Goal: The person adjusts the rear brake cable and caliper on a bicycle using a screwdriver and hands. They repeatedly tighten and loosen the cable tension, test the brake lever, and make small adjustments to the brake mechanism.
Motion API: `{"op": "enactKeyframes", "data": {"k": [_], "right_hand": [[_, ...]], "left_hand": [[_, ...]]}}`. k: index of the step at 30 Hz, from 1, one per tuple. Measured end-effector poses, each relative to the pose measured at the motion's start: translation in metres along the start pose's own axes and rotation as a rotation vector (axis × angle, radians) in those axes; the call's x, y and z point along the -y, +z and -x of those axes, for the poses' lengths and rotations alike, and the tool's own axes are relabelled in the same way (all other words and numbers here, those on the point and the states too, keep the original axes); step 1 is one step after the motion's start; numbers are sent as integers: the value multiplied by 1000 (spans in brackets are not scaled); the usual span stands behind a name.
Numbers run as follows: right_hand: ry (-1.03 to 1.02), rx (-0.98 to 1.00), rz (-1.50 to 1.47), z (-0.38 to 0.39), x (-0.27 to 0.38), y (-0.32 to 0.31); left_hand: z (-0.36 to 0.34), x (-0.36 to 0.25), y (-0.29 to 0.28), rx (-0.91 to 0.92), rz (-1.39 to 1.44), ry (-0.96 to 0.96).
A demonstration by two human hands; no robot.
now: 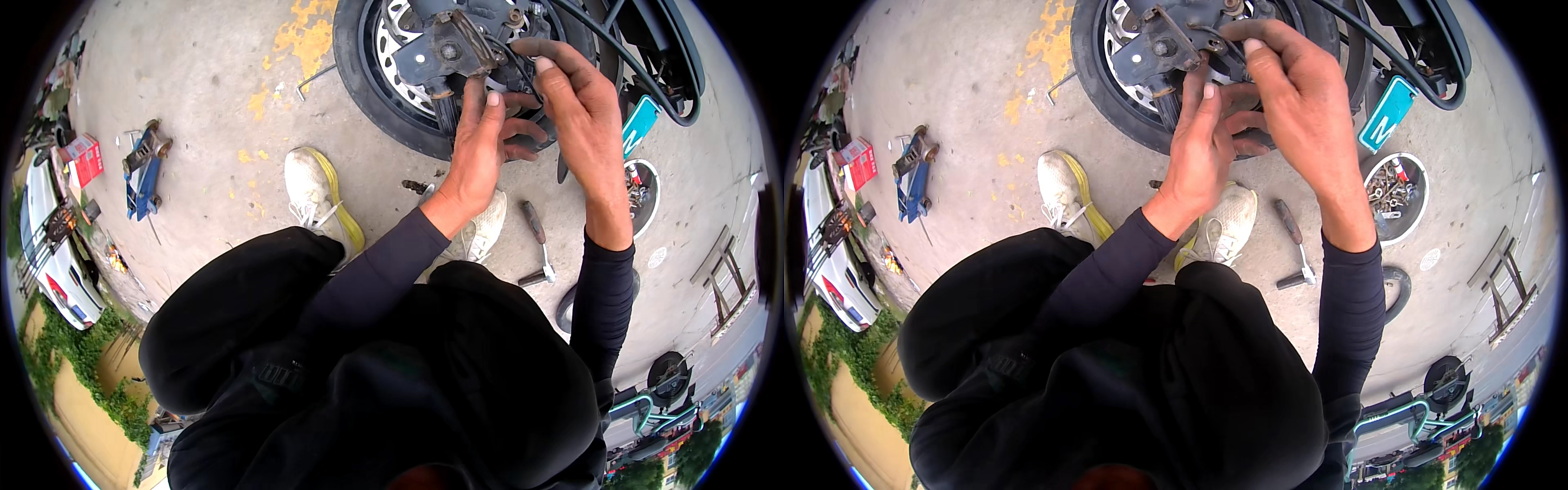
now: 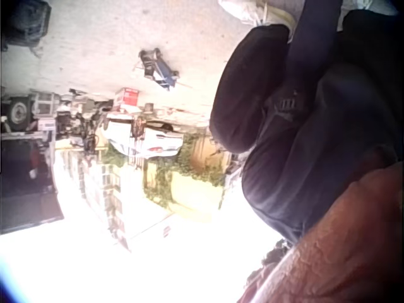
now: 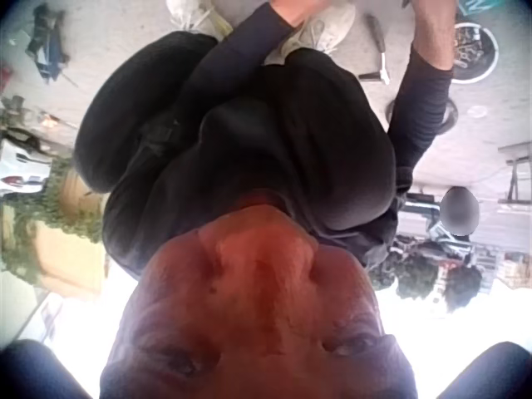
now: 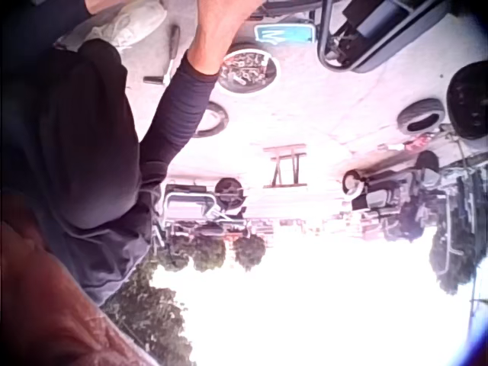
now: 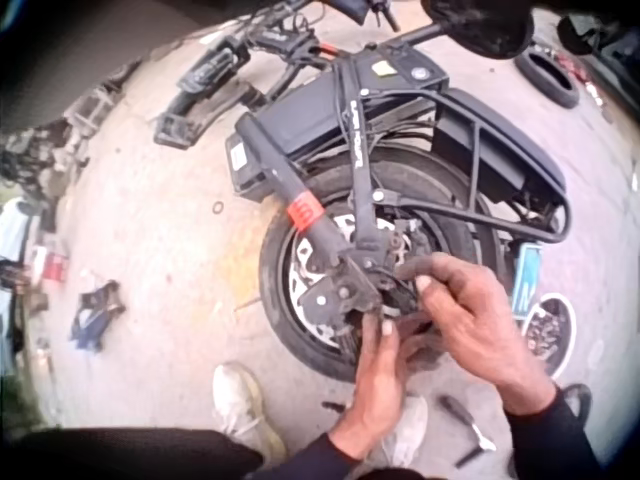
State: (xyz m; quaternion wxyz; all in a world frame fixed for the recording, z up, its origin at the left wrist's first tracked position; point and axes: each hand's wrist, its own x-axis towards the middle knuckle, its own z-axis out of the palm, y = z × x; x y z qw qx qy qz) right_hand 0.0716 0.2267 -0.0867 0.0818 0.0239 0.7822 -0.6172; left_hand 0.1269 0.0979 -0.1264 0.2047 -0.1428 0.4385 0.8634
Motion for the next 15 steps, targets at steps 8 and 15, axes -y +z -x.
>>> {"op": "enactKeyframes", "data": {"k": [8, 15], "right_hand": [[129, 56, 174, -17, 9, 8], [20, 195, 262, -34, -6, -5]], "left_hand": [[1, -6, 1, 30, 135, -77], [-4, 0, 0, 34, 86, -44]]}}
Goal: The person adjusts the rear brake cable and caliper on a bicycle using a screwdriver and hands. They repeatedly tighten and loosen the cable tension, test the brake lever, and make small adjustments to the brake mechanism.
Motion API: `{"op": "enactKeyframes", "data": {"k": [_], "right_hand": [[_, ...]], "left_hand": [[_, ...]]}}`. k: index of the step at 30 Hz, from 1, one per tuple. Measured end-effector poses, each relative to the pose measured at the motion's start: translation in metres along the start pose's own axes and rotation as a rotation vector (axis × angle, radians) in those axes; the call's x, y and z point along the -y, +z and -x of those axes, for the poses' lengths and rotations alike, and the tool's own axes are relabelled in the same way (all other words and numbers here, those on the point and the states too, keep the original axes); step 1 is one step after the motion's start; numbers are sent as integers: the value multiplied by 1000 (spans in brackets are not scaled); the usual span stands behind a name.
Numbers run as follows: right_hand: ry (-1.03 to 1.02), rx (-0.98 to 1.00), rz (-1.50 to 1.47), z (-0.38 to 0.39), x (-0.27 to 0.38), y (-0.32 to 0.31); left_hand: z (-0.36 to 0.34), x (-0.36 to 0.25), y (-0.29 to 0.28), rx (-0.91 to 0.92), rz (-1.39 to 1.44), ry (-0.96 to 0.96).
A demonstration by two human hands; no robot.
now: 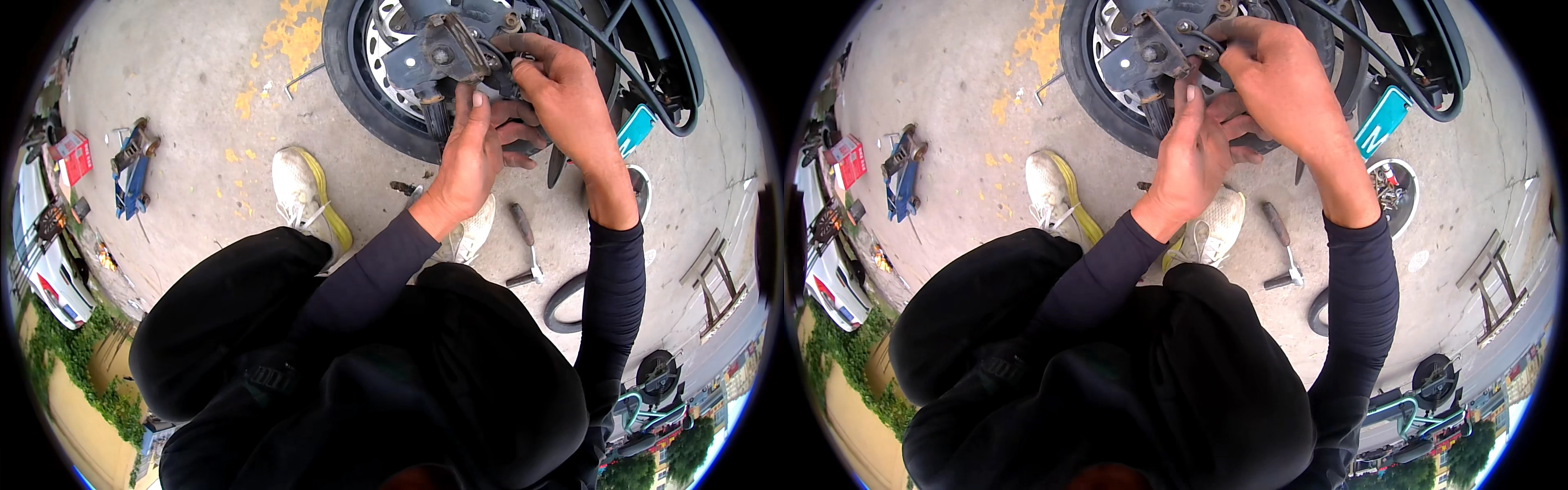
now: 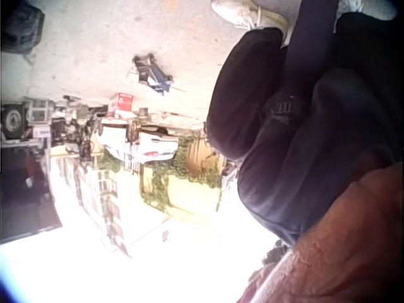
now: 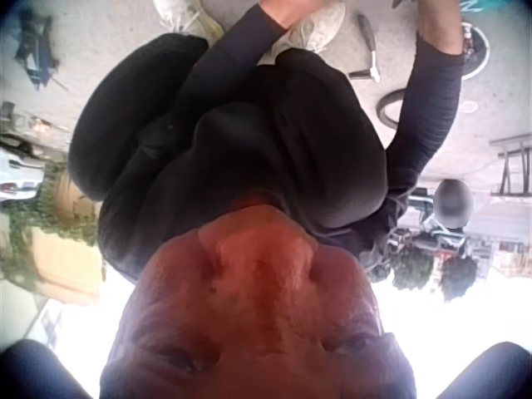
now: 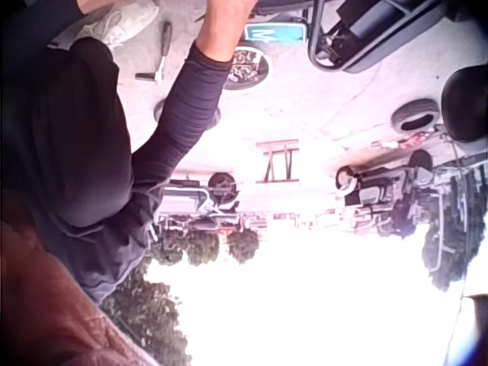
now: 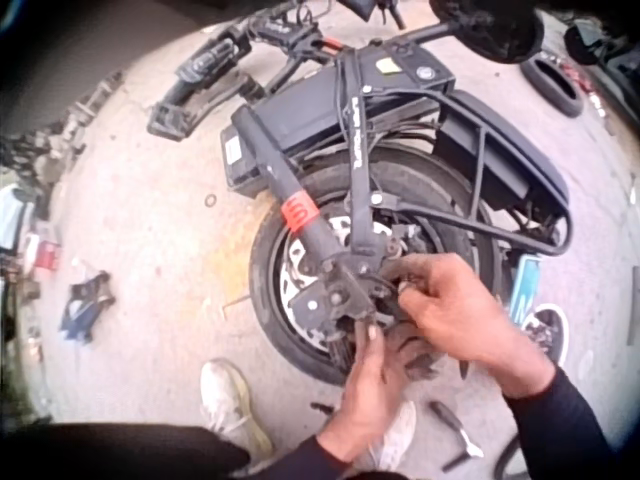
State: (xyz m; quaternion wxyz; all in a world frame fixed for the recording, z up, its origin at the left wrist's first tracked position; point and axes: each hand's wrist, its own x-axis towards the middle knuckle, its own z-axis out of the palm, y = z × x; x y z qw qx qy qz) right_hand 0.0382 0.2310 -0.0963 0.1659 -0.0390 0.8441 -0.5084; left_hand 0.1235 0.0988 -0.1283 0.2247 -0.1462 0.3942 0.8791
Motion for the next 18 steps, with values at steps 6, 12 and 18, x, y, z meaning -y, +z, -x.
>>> {"op": "enactKeyframes", "data": {"k": [6, 12, 18], "right_hand": [[-80, -8, 10, -2, -12, 1], [199, 12, -242, 8, 12, 4], [90, -115, -50, 22, 8, 12]], "left_hand": [[0, 1, 0, -31, -210, 19], [0, 7, 3, -110, -288, 79], [3, 4, 16, -185, -239, 134]]}}
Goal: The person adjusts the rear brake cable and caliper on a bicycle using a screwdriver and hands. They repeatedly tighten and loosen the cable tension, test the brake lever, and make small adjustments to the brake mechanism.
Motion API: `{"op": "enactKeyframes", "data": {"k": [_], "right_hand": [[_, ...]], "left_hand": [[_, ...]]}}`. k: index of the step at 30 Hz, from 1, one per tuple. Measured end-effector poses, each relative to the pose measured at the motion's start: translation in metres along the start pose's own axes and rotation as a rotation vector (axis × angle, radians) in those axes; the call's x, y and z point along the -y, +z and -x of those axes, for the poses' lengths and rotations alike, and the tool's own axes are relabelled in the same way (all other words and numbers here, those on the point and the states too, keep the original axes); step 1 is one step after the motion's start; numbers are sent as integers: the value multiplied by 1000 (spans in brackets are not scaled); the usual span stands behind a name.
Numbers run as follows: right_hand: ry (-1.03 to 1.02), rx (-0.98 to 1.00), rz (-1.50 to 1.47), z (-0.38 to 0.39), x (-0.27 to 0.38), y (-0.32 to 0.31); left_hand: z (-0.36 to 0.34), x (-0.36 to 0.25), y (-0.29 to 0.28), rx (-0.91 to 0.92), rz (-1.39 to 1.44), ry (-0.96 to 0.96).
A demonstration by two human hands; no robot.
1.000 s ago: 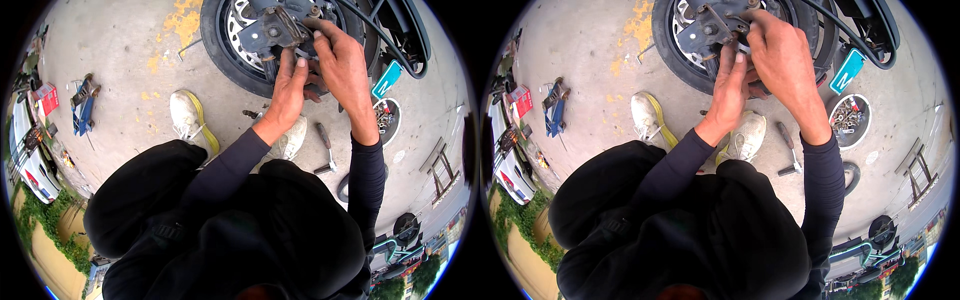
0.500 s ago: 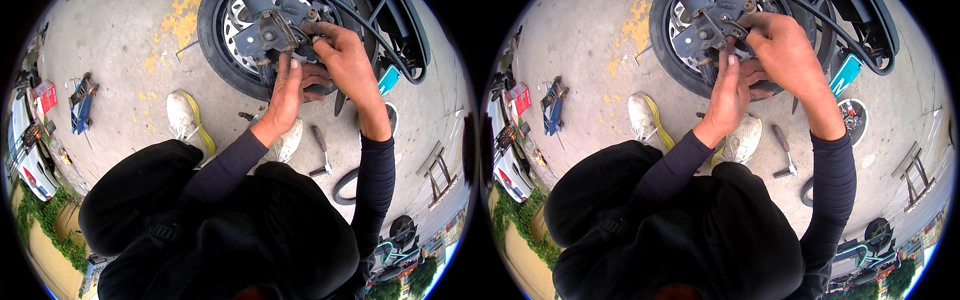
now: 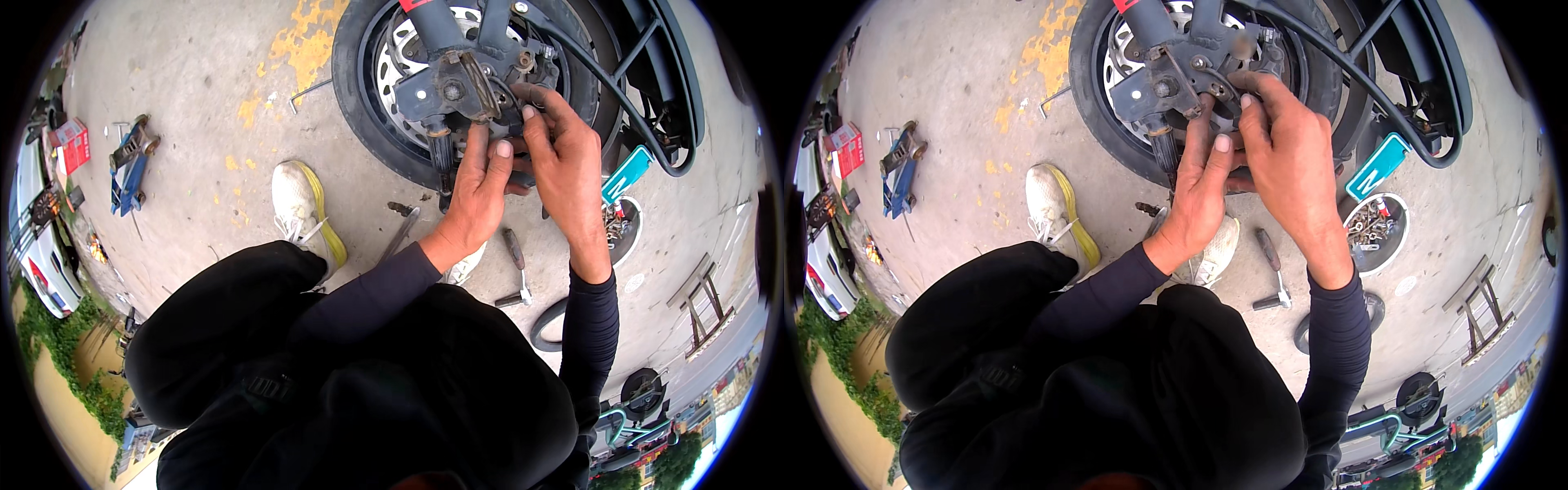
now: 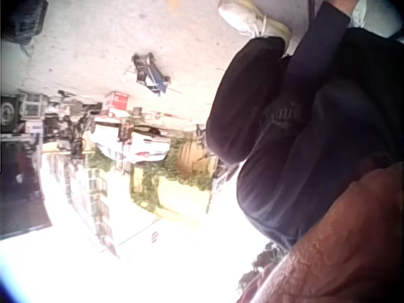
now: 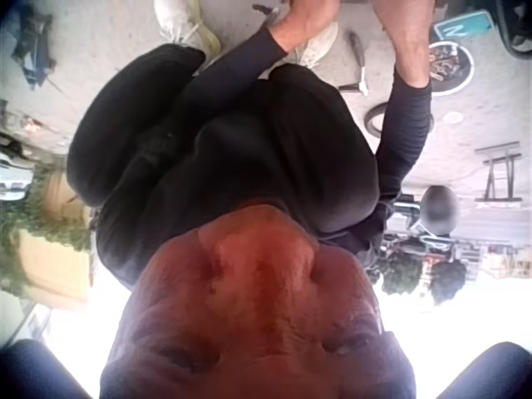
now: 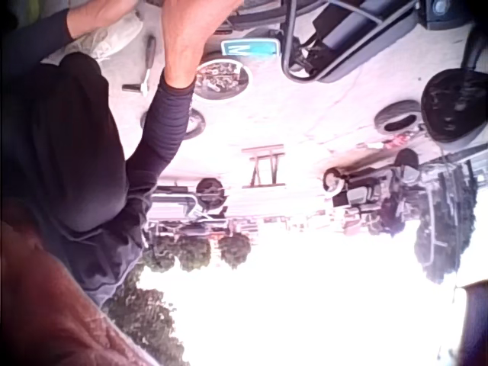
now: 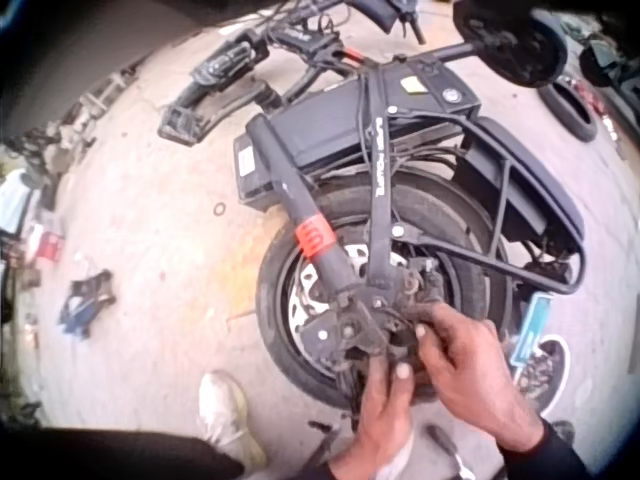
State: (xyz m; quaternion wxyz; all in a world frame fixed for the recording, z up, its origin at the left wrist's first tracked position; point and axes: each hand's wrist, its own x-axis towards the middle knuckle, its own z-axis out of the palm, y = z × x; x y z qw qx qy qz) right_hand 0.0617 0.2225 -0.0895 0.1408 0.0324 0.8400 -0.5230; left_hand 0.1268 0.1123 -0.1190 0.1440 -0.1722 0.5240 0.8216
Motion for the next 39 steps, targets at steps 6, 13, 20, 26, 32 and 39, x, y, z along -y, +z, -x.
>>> {"op": "enactKeyframes", "data": {"k": [6, 13, 20, 26, 32, 39], "right_hand": [[-46, 3, 193, -7, 7, 1], [-86, -17, 424, -6, 16, 4], [-86, 46, 518, -10, 21, 1], [-173, -4, 485, -4, 15, -6], [191, -158, 401, 43, -8, -12], [83, -111, 288, 46, -19, 10]], "left_hand": [[-2, 3, -3, -6, -23, 29], [0, 7, -6, 21, 32, -8], [1, 4, -8, 24, 17, 4], [0, 8, -7, -1, 14, 3], [-3, -4, -4, -46, 71, -99], [-6, -10, 4, -193, 130, -184]]}}
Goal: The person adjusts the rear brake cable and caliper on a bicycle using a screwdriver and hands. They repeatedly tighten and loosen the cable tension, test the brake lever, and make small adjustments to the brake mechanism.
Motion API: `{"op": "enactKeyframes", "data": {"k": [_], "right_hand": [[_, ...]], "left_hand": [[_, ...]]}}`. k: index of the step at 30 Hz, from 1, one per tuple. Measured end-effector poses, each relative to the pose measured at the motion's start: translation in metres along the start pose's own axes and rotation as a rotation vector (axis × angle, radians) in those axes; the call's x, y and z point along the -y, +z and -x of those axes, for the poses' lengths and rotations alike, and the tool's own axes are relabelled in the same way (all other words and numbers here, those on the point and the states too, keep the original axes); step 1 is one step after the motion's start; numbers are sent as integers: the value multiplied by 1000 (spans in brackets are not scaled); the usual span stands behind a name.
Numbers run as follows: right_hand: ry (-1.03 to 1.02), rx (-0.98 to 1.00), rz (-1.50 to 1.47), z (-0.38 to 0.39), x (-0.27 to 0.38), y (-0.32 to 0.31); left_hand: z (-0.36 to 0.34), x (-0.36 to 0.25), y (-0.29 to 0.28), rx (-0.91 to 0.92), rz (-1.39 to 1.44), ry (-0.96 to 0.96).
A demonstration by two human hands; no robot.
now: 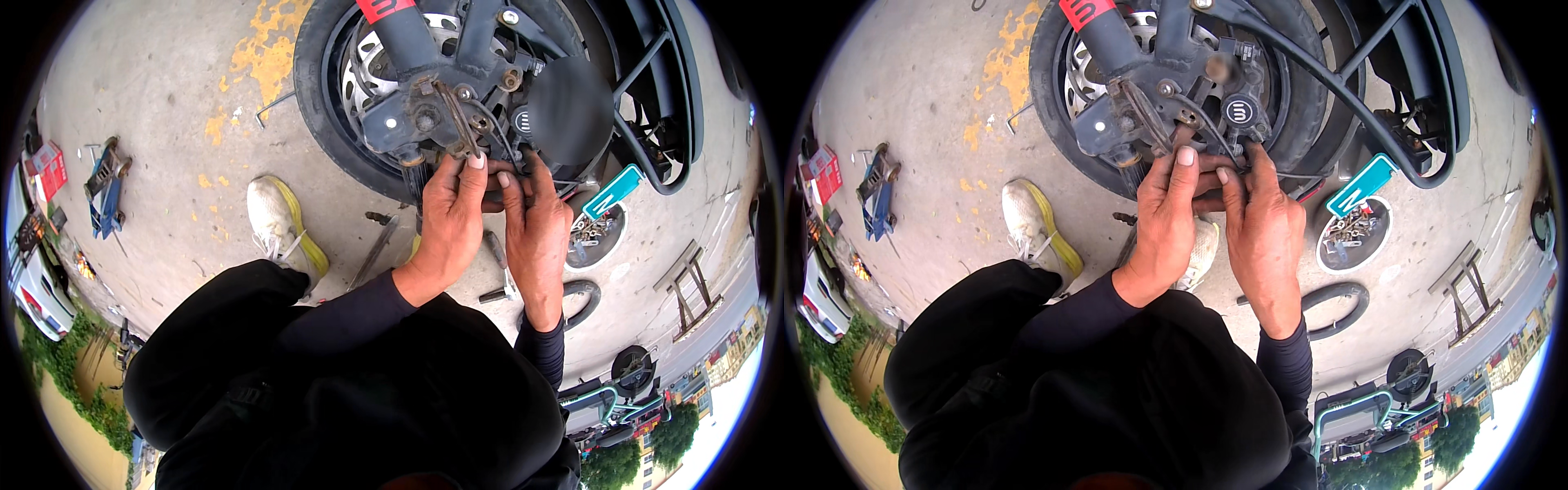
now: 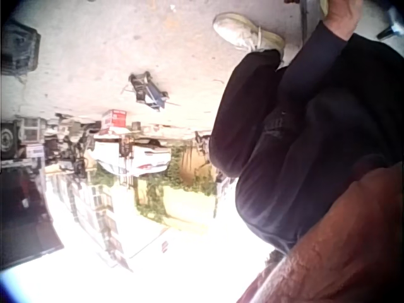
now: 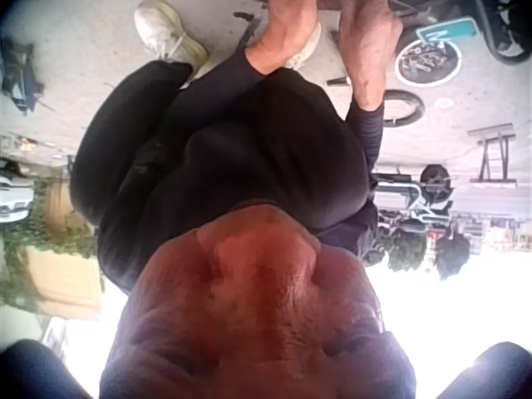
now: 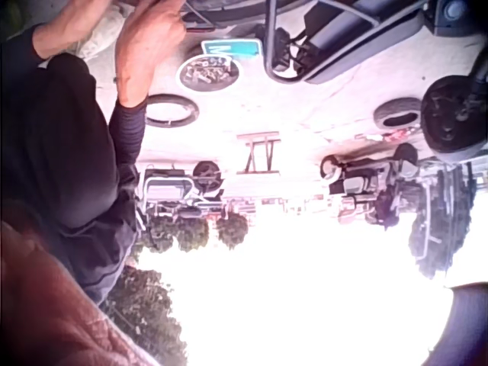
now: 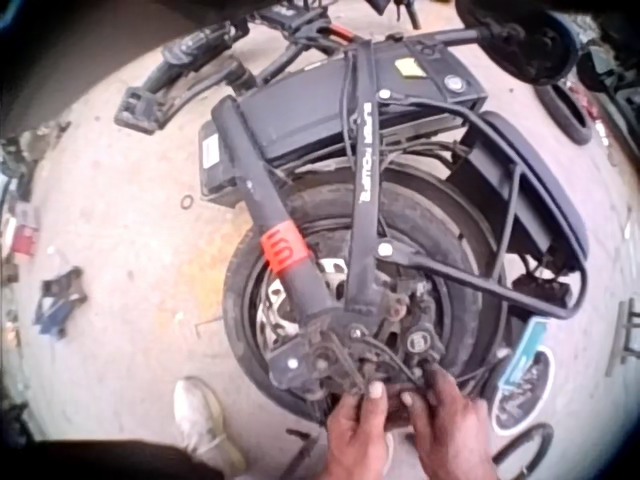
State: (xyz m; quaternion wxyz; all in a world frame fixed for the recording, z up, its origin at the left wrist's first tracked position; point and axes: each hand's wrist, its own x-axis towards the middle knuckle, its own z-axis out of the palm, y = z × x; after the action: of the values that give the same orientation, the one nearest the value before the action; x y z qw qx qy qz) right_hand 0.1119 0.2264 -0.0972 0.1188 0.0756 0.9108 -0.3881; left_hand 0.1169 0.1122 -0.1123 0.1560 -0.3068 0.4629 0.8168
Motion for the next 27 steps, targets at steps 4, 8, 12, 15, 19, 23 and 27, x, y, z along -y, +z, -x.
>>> {"op": "enactKeyframes", "data": {"k": [4, 8, 12, 15, 19, 23, 27], "right_hand": [[-35, -80, 164, 0, 2, 17], [128, -91, -31, -1, 14, 17], [151, -94, -76, -1, 15, 17], [161, -113, -132, -1, 13, 19], [166, -100, -110, -2, 14, 18], [179, -102, -101, -2, 12, 19], [176, -106, -100, -3, 11, 18]], "left_hand": [[0, -7, 6, -80, 90, -81], [1, -9, 7, -138, 2, -66], [1, -9, 5, -102, -14, -86], [-1, -12, 5, -82, 40, -82], [-4, -6, 17, -158, 95, 32], [-6, -4, 22, -214, 87, 66], [-6, -7, 29, -246, 94, 74]]}}
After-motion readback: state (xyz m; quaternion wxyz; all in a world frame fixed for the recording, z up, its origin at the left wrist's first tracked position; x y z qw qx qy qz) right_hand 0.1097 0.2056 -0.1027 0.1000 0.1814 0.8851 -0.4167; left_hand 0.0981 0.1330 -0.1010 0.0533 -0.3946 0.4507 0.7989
